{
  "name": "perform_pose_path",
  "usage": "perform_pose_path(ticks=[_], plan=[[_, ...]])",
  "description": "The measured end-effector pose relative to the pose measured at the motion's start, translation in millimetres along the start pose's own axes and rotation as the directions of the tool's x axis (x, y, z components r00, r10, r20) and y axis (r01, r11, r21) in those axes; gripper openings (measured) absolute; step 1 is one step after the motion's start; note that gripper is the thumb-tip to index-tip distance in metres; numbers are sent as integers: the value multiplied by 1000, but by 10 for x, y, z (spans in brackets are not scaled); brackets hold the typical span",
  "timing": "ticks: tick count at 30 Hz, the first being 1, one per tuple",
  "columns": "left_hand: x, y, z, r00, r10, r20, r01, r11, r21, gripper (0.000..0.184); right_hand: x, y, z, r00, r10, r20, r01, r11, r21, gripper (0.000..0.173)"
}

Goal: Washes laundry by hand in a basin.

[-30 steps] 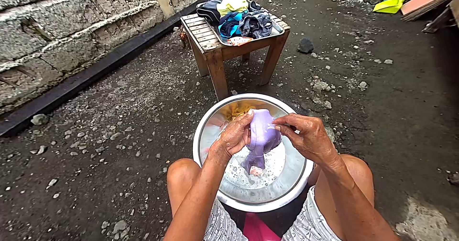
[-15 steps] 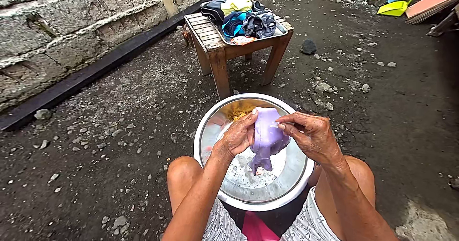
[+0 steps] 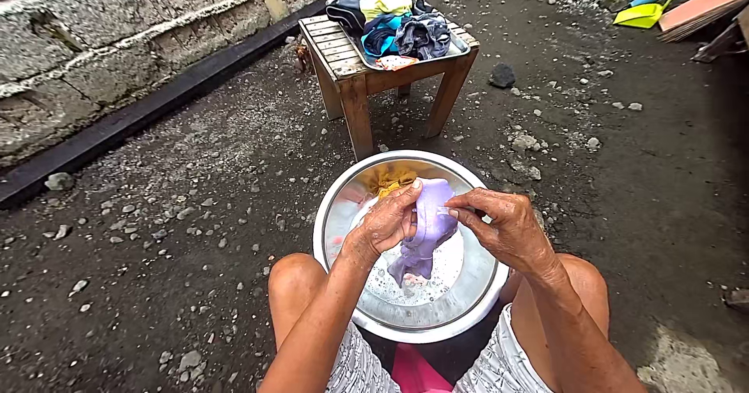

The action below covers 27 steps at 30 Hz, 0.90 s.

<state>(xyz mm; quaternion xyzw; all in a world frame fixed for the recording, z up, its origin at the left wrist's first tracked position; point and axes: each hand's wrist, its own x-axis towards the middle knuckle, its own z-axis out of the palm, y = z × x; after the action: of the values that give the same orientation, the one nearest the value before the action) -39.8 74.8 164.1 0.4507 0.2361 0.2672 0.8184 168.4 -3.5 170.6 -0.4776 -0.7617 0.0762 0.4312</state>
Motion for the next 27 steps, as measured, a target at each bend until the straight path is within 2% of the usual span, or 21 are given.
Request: perform_pose_path(ticks=[27], plan=[[-23, 13, -4, 1000, 1, 5, -1, 1000, 24, 40, 2, -16, 25, 999, -13, 35, 14, 1000, -21, 20]])
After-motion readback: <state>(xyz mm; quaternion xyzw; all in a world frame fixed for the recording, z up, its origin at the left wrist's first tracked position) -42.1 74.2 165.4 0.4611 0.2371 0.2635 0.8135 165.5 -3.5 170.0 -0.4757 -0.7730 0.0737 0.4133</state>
